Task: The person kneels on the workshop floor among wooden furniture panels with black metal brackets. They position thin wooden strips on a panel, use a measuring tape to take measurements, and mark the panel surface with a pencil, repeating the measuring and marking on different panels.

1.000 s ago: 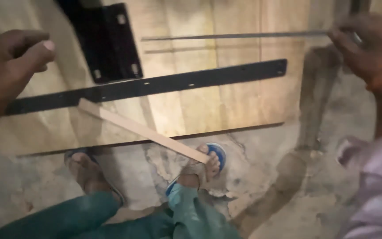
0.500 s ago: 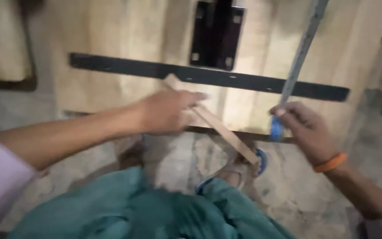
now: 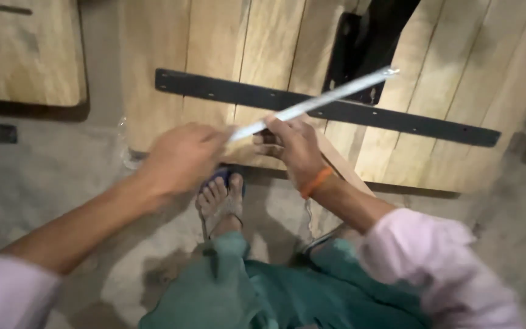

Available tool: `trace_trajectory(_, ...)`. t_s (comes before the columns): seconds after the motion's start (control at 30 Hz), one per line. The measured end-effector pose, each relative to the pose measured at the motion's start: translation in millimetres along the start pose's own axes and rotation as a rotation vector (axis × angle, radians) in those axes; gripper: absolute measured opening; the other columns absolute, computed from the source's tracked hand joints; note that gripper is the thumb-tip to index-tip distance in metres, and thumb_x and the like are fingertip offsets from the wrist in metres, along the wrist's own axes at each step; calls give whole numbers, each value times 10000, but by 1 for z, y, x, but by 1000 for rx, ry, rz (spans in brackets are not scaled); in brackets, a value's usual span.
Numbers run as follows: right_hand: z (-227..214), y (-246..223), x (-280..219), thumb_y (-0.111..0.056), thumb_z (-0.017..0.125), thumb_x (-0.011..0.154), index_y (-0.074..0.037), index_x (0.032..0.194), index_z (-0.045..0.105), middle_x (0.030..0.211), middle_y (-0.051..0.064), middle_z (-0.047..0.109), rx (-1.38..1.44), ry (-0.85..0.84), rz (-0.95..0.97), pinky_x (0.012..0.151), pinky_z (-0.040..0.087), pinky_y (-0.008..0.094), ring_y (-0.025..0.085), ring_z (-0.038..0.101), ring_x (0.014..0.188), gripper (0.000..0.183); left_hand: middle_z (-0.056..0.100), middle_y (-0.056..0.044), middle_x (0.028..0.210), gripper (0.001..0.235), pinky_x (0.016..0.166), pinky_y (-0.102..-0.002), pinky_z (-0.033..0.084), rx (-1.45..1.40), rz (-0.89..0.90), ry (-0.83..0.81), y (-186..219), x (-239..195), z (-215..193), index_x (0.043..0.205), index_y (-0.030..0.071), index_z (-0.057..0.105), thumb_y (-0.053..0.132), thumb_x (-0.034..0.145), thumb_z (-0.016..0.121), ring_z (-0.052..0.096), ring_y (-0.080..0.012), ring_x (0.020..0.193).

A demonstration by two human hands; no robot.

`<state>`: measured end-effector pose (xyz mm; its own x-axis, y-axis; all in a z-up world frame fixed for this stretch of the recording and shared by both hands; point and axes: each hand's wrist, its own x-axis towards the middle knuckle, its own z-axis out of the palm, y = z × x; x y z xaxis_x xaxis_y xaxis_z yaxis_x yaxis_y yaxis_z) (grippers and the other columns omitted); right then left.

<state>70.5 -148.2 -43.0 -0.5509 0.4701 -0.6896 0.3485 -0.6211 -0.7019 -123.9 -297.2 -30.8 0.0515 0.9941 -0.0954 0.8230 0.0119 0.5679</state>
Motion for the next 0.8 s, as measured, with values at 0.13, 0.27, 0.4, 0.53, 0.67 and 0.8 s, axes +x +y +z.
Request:
trace_trajectory(0.13,18,25,53,-199,590,1013,58,1036,633,906,133,696,354,120,13,721,623,345,202,692,761,261,744,-27,1234,149,865,-406,587,310,-105,-10,-77,-46,-30,1057,209,717,225,909,708,695,-276,1084)
trace_trajectory(0.27,23,34,85,-199,618,1061,65,1047,626,933,133,685,545,105,-81,696,582,333,179,667,778,264,708,-50,1262,303,894,-412,584,439,-240,4,-160,-71,-50,1193,144,757,196,895,767,682,-277,1136)
trace_trajectory(0.4,22,9,87,-238,601,1005,36,1033,652,955,147,726,517,105,110,737,615,333,197,700,773,280,620,-126,1334,359,1040,-393,576,210,-291,202,-242,-86,-32,1242,68,704,-24,895,718,654,-294,1195)
trace_trajectory(0.53,5,5,51,-281,615,1009,-17,1105,691,974,49,728,130,20,80,759,611,307,131,706,843,291,558,-159,1353,403,1064,-337,561,115,-338,254,-278,-86,-27,1313,53,646,-123,951,670,628,-294,1206)
trace_trajectory(0.67,-31,28,29,-305,629,1022,-18,1113,699,962,25,725,-99,64,-77,752,611,283,104,693,833,309,585,-123,1341,403,1093,-326,553,351,-273,192,-305,-82,-10,1334,72,688,-92,968,727,625,-266,1200)
trace_trajectory(0.8,-42,36,17,-284,644,1028,12,1059,730,840,27,698,-360,248,-84,657,557,261,86,649,730,310,612,-86,1275,309,1000,-373,534,497,-175,204,-251,-41,-40,1248,114,729,36,951,762,627,-282,1175)
